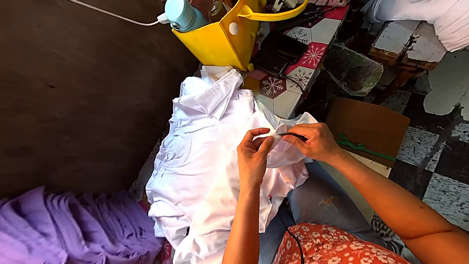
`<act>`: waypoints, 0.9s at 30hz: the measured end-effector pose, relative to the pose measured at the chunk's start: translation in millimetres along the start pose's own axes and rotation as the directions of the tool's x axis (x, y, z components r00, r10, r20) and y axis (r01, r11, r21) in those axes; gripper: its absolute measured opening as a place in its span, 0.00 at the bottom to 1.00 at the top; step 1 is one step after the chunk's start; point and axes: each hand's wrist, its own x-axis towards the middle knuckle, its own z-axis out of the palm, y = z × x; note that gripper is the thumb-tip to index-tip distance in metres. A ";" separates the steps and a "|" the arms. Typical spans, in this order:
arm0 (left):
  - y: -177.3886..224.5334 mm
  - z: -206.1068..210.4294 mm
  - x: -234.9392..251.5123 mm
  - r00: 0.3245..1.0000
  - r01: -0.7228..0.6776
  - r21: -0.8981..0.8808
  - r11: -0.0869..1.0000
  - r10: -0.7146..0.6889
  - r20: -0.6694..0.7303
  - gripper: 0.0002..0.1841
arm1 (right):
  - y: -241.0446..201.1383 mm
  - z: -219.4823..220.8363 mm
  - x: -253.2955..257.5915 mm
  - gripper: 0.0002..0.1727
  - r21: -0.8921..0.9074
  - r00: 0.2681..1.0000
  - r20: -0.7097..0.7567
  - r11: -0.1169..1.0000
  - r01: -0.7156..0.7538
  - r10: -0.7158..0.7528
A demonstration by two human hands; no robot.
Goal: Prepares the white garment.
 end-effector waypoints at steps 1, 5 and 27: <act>-0.7 -0.3 0.4 1.000 0.000 -0.005 1.000 0.000 0.004 0.12 | 0.9 -1.5 0.4 0.21 0.014 1.000 0.004 1.000 -0.010 0.010; -0.8 -2.0 0.0 1.000 -0.024 0.026 0.999 0.023 0.020 0.12 | 1.2 -6.4 4.2 0.21 0.006 0.997 0.058 0.999 0.047 -0.048; 0.1 -5.1 1.2 1.000 -0.017 0.050 0.999 0.016 0.026 0.11 | 5.9 -5.3 6.6 0.21 -0.043 0.983 0.093 0.986 0.162 -0.158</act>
